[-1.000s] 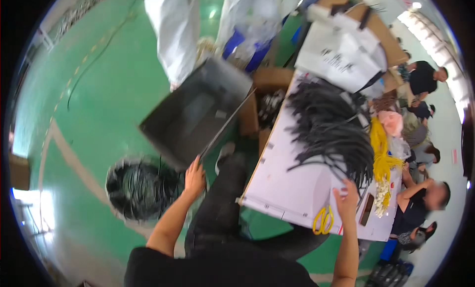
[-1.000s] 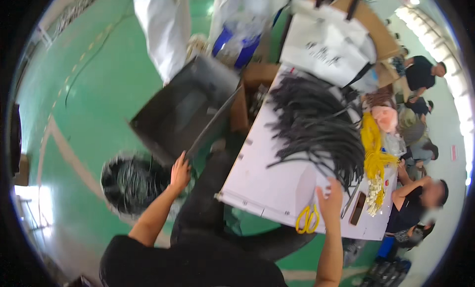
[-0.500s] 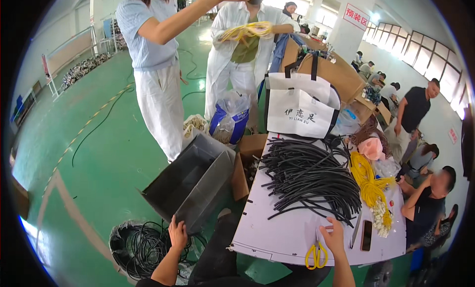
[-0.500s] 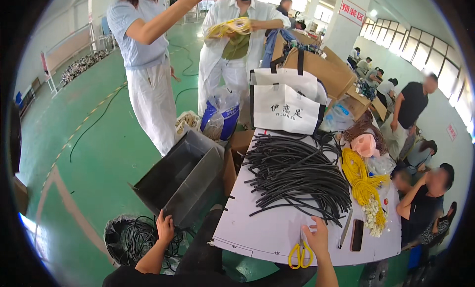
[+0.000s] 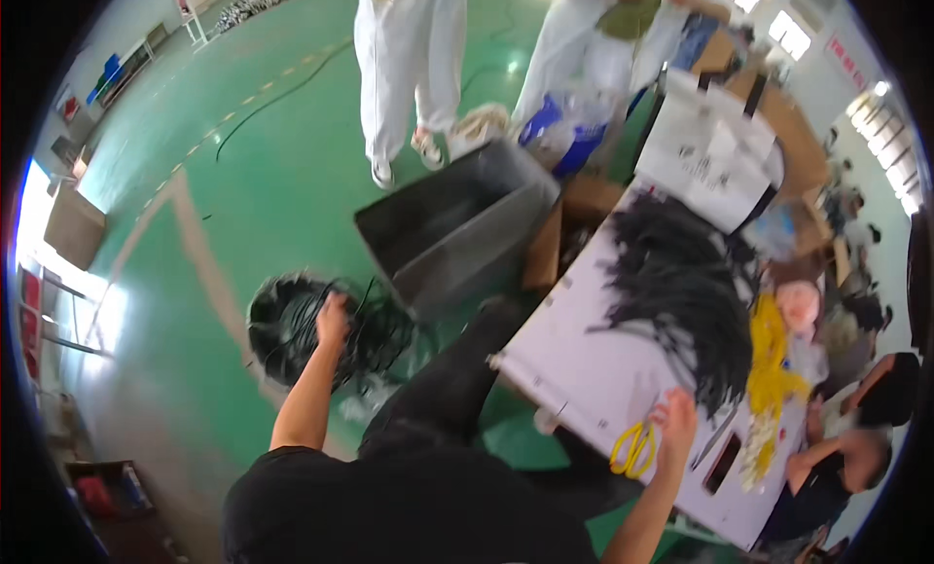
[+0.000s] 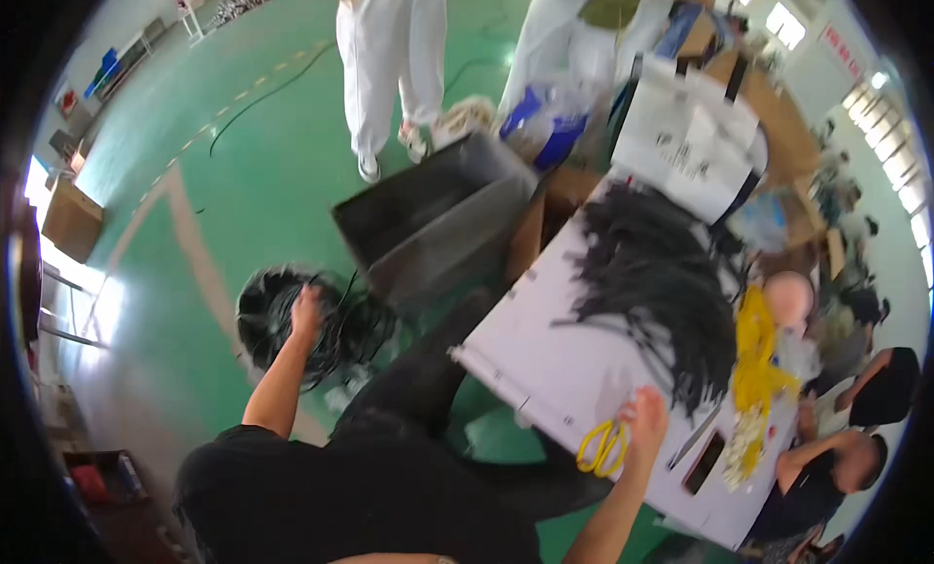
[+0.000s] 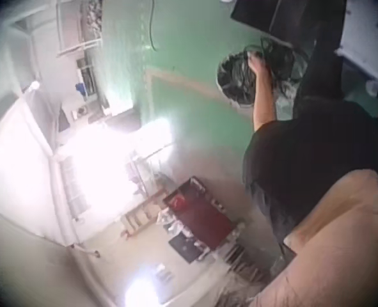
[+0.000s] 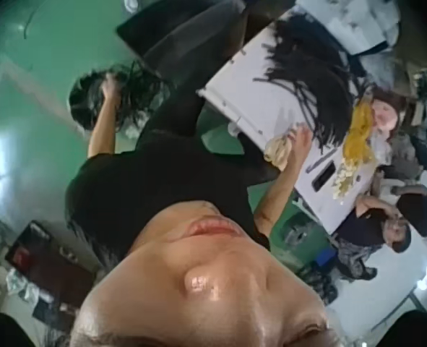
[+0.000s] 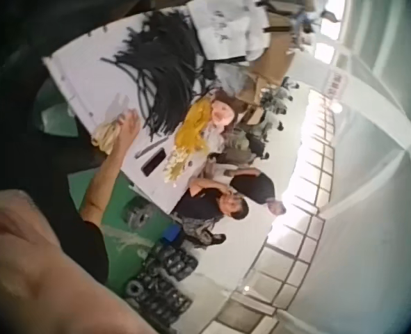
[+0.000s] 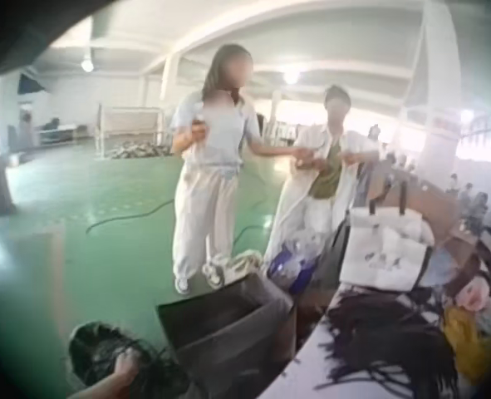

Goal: Measure and cut black plastic tubes to specific lengths using a template and scissors at an assembly workbench.

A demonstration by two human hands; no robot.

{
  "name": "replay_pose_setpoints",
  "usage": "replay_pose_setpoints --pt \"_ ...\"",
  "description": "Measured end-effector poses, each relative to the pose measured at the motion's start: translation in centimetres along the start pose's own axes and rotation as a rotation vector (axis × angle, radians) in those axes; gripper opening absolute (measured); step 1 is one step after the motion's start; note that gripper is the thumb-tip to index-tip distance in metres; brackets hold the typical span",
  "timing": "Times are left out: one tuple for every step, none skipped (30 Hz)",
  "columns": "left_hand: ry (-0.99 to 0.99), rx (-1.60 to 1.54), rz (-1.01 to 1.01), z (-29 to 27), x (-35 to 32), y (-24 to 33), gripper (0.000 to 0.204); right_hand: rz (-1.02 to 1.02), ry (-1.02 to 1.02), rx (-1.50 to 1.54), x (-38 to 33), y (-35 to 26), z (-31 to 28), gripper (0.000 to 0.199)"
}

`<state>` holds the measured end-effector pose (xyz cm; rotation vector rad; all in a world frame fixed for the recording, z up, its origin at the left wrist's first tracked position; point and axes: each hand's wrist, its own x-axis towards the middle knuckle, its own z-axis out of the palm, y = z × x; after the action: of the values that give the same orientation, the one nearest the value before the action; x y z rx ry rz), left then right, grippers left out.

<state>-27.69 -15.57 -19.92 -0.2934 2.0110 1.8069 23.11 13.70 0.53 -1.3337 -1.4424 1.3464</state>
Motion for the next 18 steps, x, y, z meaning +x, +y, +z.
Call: replay_pose_setpoints --pt "-0.135 -0.055 0.048 1.5 -2.6 3.6 0.035 0.016 0.037 -0.059 -0.5 -1.1 0.7 0.029" --pt "-0.244 -0.038 0.102 2.0 -5.8 6.6 0.036 0.025 0.016 -0.034 -1.1 -1.1 1.2 0.03" --pt "-0.367 -0.04 0.156 2.9 -9.1 9.4 0.038 0.043 0.012 -0.081 -1.2 -1.4 1.2 0.031" --pt "-0.447 -0.038 0.208 3.6 -12.2 11.2 0.037 0.047 0.008 -0.103 -1.6 -1.5 1.6 0.031" --pt "-0.54 -0.042 0.256 4.4 -15.1 13.1 0.036 0.054 0.006 -0.059 -2.2 -1.7 1.7 0.032" --pt "-0.588 -0.032 0.359 5.1 -17.6 15.1 0.036 0.039 -0.017 -0.008 -3.0 -2.1 2.0 0.033" --pt "-0.642 -0.031 0.462 5.5 -19.9 16.5 0.037 0.032 -0.016 0.017 -3.7 -2.1 2.2 0.033" --pt "-0.795 -0.124 0.511 5.8 -21.9 17.6 0.034 0.02 -0.017 0.044 -4.4 -2.3 2.1 0.033" --pt "-0.944 -0.232 0.56 6.5 -23.5 18.3 0.031 0.025 0.038 0.05 -5.0 -2.2 1.8 0.033" --pt "-1.172 -0.047 0.739 8.2 -25.3 18.6 0.027 0.04 0.037 0.066 -5.7 -1.8 1.5 0.033" --pt "-1.382 0.149 0.929 10.2 -27.4 18.8 0.024 0.054 0.026 0.089 -6.1 -1.6 1.2 0.033" --pt "-1.682 0.446 0.738 12.0 -29.6 18.1 0.023 0.057 0.065 0.098 -6.6 -1.2 0.6 0.033" --pt "-1.938 0.527 0.596 13.9 -31.2 14.7 0.024 0.093 0.08 0.131 -7.0 -0.9 0.2 0.033" --pt "-2.084 0.64 0.574 15.5 -32.3 10.9 0.027 0.128 0.09 0.166 -7.2 -0.5 -0.1 0.032" --pt "-2.225 0.758 0.547 16.1 -32.5 6.8 0.029 0.128 0.119 0.175 -7.5 -0.3 -0.5 0.032" --pt "-2.207 0.833 0.709 16.2 -31.4 2.0 0.03 0.133 0.117 0.183 -7.7 -0.2 -0.9 0.032" --pt "-2.18 0.897 0.875 16.2 -30.3 -2.5 0.032 0.138 0.115 0.187 -7.7 -0.1 -1.2 0.031" --pt "-2.166 1.013 1.012 15.8 -28.9 -5.1 0.031 0.142 0.131 0.189 -7.7 -0.2 -1.3 0.031"
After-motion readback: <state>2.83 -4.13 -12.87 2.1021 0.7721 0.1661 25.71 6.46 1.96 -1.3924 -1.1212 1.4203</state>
